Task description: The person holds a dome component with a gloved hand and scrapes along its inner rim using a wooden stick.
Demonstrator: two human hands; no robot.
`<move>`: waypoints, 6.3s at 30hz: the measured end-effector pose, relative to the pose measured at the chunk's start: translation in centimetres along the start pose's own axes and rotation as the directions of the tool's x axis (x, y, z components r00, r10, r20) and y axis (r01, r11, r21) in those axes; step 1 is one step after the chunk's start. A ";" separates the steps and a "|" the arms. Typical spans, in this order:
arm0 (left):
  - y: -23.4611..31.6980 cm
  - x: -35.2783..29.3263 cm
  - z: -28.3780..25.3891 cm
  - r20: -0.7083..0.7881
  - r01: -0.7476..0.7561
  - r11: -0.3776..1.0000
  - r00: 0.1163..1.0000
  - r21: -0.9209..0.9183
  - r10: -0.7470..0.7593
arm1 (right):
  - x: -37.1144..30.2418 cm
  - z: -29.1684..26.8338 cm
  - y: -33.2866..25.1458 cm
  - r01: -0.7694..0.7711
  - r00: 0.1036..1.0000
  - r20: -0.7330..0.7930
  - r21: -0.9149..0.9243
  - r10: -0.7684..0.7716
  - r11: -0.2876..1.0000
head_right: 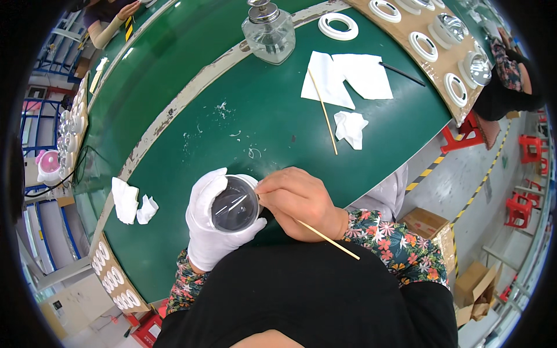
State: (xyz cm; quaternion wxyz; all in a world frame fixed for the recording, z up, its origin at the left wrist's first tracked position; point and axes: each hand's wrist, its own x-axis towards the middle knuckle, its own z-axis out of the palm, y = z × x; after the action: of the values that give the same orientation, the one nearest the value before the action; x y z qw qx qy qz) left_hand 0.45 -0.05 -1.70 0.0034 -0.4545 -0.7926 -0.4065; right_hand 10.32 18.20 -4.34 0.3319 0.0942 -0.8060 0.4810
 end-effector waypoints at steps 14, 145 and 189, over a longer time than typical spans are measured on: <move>-0.2 0.0 0.0 0.006 -0.023 1.000 1.000 -0.001 0.023 | 0.7 0.0 0.1 0.006 1.000 0.016 -0.016 -0.006 1.000; -0.8 -0.1 0.1 -0.014 -0.074 0.997 0.997 -0.005 0.074 | 5.1 -2.5 -1.4 -0.082 0.882 0.438 -0.223 0.175 0.971; -0.6 0.0 -0.1 0.010 -0.051 0.999 0.999 0.006 0.051 | 6.0 -2.8 1.5 -0.478 0.756 0.576 0.161 0.311 0.863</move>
State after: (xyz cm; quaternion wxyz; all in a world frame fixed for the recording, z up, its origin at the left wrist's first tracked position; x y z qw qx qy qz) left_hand -0.04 -0.26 -1.98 0.0113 -0.4766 -0.7819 -0.4017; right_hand 6.27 22.36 -0.76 -0.0328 0.0982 -0.7846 0.6113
